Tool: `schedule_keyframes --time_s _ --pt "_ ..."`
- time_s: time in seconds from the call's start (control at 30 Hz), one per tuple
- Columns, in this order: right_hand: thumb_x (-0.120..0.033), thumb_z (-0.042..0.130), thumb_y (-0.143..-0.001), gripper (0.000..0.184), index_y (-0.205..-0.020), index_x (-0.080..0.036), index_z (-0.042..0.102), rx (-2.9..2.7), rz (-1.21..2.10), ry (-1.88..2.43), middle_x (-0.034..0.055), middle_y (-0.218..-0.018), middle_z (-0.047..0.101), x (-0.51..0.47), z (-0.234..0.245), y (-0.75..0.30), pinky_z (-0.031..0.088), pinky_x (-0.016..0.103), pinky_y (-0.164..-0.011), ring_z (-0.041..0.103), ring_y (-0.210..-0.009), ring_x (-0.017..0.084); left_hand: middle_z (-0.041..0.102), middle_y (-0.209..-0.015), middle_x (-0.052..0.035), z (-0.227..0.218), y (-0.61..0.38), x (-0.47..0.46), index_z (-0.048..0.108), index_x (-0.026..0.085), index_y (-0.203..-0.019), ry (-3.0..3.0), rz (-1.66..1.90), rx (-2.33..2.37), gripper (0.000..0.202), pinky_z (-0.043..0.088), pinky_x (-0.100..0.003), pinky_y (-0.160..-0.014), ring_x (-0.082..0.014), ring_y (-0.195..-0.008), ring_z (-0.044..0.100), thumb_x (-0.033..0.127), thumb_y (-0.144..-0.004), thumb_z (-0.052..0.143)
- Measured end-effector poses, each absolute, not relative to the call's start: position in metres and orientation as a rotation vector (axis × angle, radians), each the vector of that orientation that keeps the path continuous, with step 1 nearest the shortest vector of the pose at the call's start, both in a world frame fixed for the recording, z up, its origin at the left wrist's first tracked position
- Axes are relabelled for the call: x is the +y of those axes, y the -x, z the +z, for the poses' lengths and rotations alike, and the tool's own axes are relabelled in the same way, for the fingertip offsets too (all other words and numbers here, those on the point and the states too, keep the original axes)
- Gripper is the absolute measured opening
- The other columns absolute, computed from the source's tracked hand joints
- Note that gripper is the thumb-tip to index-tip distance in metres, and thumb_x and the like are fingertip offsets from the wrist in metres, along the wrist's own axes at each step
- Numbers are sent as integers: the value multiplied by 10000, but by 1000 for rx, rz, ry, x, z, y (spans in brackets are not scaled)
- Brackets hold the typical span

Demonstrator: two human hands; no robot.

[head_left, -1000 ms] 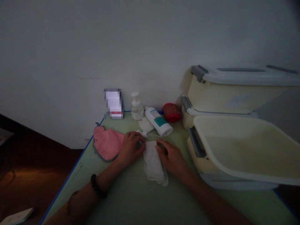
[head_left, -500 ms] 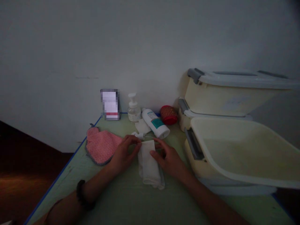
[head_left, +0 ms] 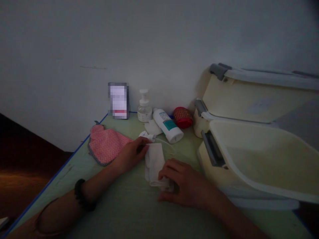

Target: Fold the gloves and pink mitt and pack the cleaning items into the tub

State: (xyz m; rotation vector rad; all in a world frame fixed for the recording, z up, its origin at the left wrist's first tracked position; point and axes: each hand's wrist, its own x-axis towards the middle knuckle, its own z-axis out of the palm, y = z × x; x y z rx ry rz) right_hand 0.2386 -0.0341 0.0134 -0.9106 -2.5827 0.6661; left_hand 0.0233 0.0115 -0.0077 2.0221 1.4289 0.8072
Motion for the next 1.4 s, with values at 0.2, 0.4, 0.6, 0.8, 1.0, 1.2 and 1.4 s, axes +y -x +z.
schedule_keyframes --time_s 0.2,0.4,0.6,0.8,1.0,1.2,1.4 --pt "-210 539 -817 95 -859 -201 623 -2665 672 820 7 -821 609 -31 17 -239 413 266 -744 534 -788 133 676 -788 -14 -9 -23 12 539 193 -994 -2018 825 1421 207 496 -257 -602 -152 -684 635 291 -836 449" --pt "-203 532 -826 98 -832 -204 630 -2600 718 883 3 -822 612 -28 27 -245 414 275 -744 540 -789 134 664 -817 -28 -9 -22 11 525 179 -1011 -2009 798 1384 222 486 -257 -590 -144 -671 619 301 -848 436" --pt "-192 535 -803 108 -811 -211 641 -2681 783 867 4 -804 609 -31 26 -246 428 269 -703 553 -758 133 650 -784 -21 -9 -24 11 539 181 -988 -1994 800 1409 248 473 -256 -570 -135 -628 591 353 -820 479" --pt "-256 473 -860 131 -881 -194 586 -2400 838 1007 28 -893 562 -31 15 -240 439 274 -750 541 -812 135 613 -685 12 -10 -24 11 585 183 -948 -1972 807 1442 229 437 -227 -526 -118 -575 545 335 -781 543" --pt "-288 466 -849 315 -1136 -161 451 -1892 673 1295 104 -1056 505 -21 -7 -230 449 322 -727 517 -818 170 638 -733 -2 -11 -23 10 605 189 -936 -1947 945 1412 259 441 -232 -544 -120 -598 550 394 -786 558" --pt "-309 539 -799 380 -1146 -162 483 -1923 791 1191 92 -1051 556 -17 -8 -227 446 325 -742 529 -870 186 644 -751 -14 -4 -25 5 621 172 -828 -2036 1184 1311 158 466 -249 -622 -125 -648 552 312 -753 625" --pt "-314 594 -758 266 -981 -169 594 -1896 941 1173 48 -873 639 -19 -5 -222 466 305 -667 569 -737 165 641 -805 -29 -6 -32 -3 586 167 -836 -1774 1383 1105 148 510 -283 -747 -150 -780 614 253 -732 647"
